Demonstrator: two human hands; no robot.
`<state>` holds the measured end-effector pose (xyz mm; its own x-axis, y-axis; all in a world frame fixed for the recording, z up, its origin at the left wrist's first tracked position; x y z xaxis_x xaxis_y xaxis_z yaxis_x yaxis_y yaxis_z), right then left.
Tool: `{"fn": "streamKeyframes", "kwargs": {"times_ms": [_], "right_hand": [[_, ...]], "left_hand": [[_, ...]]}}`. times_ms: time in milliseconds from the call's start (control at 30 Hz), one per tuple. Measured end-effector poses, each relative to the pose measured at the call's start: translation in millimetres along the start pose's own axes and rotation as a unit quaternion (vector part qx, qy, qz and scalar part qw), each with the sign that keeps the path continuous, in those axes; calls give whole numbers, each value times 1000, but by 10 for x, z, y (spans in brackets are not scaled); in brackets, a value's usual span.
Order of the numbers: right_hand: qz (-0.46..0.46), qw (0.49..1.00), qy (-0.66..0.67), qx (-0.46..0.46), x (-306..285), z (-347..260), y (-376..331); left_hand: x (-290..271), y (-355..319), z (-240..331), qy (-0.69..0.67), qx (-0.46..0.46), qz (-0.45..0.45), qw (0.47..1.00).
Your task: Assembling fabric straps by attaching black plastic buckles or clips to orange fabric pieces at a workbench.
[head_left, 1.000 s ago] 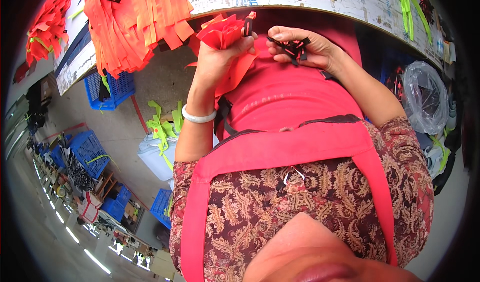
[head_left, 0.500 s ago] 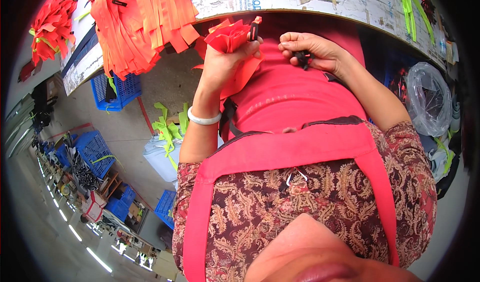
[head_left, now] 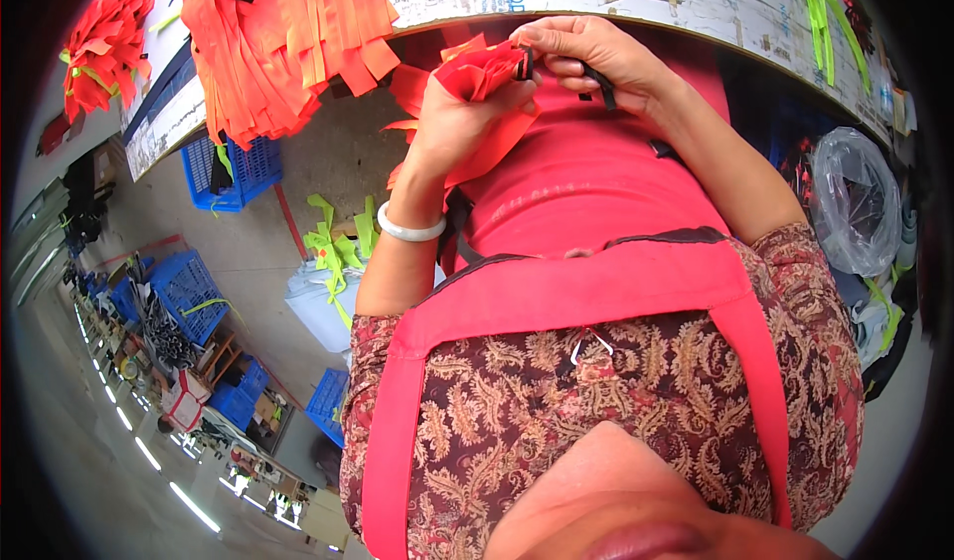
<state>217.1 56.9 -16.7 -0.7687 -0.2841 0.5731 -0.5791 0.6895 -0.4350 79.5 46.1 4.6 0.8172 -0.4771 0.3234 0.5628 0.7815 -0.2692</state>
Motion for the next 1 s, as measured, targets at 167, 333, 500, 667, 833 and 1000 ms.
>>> {"fn": "streamKeyframes", "kwargs": {"times_ms": [167,333,500,667,833,1000], "right_hand": [[-52,993,-70,-85,-61,-377,-38],[-37,983,-171,-56,110,-351,-197],[-4,986,-160,-38,251,-114,-249],[23,991,-124,-46,229,-86,-207],[38,990,-129,-53,192,-55,-192],[37,990,-117,-63,215,-84,-181]], "left_hand": [[-62,-13,64,-41,12,24,999],[-74,-64,48,-57,-10,-2,998],[-85,-52,90,6,30,25,999],[-114,-65,86,-8,14,46,999],[-88,-81,96,-18,21,55,998],[-137,-32,74,38,29,57,997]]}}
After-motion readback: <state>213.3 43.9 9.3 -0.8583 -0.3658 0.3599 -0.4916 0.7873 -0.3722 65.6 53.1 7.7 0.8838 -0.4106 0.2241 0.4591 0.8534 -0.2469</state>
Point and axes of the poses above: each hand's wrist, its own y-axis towards the middle knuckle, its own x-axis out of the palm, z = x × y, the point moved 7 cm from there along y, towards the middle knuckle, and after that the axes turned 9 degrees about -z, right-handed, at the moved point
